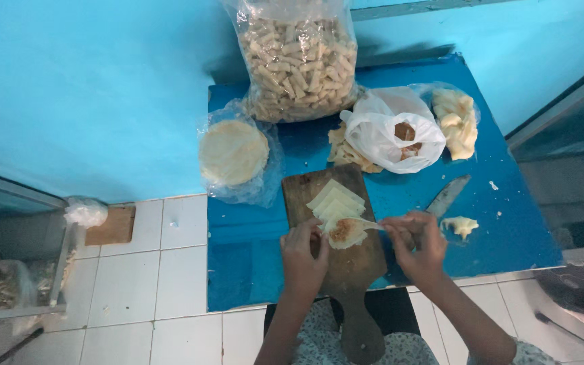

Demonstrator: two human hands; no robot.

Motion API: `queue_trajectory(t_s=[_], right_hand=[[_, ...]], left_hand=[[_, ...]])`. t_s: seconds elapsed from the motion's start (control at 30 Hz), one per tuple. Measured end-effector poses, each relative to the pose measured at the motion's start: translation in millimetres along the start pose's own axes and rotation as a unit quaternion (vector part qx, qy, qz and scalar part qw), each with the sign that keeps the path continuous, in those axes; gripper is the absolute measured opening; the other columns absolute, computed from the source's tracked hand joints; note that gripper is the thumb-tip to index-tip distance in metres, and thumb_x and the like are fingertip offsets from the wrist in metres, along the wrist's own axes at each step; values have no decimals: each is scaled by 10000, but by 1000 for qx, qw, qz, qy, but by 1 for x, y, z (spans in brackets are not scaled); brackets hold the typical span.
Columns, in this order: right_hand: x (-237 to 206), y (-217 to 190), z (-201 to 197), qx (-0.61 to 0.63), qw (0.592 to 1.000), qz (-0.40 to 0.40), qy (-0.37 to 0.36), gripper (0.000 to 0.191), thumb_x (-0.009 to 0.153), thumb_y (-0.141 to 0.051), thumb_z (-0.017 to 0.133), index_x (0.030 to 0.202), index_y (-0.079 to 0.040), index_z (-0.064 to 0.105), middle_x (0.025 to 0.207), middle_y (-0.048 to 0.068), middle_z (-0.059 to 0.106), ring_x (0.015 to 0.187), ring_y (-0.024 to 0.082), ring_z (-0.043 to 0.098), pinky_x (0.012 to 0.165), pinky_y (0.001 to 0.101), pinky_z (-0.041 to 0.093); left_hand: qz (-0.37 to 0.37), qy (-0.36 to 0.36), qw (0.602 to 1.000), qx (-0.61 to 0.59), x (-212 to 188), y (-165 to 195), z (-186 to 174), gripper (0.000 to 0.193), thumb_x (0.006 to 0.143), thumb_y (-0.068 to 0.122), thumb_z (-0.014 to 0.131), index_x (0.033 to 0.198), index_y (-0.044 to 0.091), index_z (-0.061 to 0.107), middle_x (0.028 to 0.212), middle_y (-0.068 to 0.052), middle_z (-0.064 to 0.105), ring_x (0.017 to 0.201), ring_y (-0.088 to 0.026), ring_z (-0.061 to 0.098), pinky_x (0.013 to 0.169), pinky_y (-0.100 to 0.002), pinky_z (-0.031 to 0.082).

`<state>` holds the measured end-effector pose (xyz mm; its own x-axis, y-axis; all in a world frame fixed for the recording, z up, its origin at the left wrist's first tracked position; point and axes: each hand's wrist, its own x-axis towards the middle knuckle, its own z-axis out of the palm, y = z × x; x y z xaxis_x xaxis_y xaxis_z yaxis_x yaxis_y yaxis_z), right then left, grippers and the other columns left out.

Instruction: The person stacks thin square pastry wrappers on a wooden board, spoons brown filling from a plastic bag onto the wrappers, and folds the wrappers over the filling by hand to form filled pastries, repeating the process for multiple pieces.

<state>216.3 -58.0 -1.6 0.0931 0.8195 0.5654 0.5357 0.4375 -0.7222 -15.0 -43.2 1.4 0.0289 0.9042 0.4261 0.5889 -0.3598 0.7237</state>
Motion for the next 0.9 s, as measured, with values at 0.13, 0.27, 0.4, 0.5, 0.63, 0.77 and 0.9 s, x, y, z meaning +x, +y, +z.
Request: queue_trajectory(t_s=[0.13, 0.27, 0.4, 0.5, 0.63, 0.77, 0.9], right_hand=[[-11, 4, -2, -23, 980, -191, -46, 331, 950, 64, 669, 1164, -45, 441, 1135, 151, 751, 1004, 259, 762, 734, 278, 609], [-13, 9, -5, -153, 955, -215, -134, 336, 787, 44, 701, 968, -115, 468, 1153, 149, 765, 984, 309, 729, 774, 382, 612], [-8, 11, -6, -136, 941, -276, -143, 300, 815, 30, 700, 970, -77, 467, 1221, 180, 730, 1033, 317, 715, 806, 414, 606], [-9, 8, -11, -103, 928, -328, -143, 279, 868, 4, 692, 1023, -44, 466, 1269, 238, 687, 1075, 341, 695, 821, 428, 591], [-14, 6, -20, -85, 917, -342, -187, 316, 804, -58, 693, 1030, -30, 474, 1233, 307, 668, 1031, 392, 679, 793, 481, 591], [-14, 10, -17, -115, 939, -248, -210, 313, 799, -25, 704, 1090, 14, 595, 1199, 261, 700, 962, 331, 698, 724, 440, 596], [-11, 12, -10, -77, 930, -316, -171, 207, 862, 8, 678, 1042, 20, 576, 1271, 264, 673, 1042, 337, 694, 785, 429, 596]], left_hand=[[3, 3, 1000, -9, 0, 1, -1, 307, 850, 67, 745, 1147, 87, 671, 894, -33, 685, 880, -211, 664, 895, -422, 440], [-1, -9, 1000, -4, 1, 2, -2, 309, 858, 62, 743, 1157, 85, 666, 898, -32, 679, 883, -207, 661, 896, -420, 439], [10, -8, 1000, 2, 1, 3, -4, 313, 867, 54, 737, 1169, 80, 657, 900, -33, 672, 890, -201, 660, 908, -423, 433], [9, -4, 1000, -6, 1, 4, -4, 306, 874, 57, 737, 1169, 84, 660, 895, -32, 674, 886, -201, 660, 902, -418, 437], [4, -1, 1000, -19, 1, 3, -3, 302, 874, 64, 746, 1164, 88, 665, 896, -37, 677, 880, -205, 657, 895, -415, 443], [10, -3, 1000, -10, 0, 1, -2, 323, 869, 62, 739, 1181, 82, 657, 901, -35, 681, 884, -204, 658, 904, -421, 438], [4, 0, 1000, -11, 1, 1, -1, 307, 869, 77, 745, 1163, 79, 657, 894, -31, 685, 878, -206, 658, 879, -417, 438]])
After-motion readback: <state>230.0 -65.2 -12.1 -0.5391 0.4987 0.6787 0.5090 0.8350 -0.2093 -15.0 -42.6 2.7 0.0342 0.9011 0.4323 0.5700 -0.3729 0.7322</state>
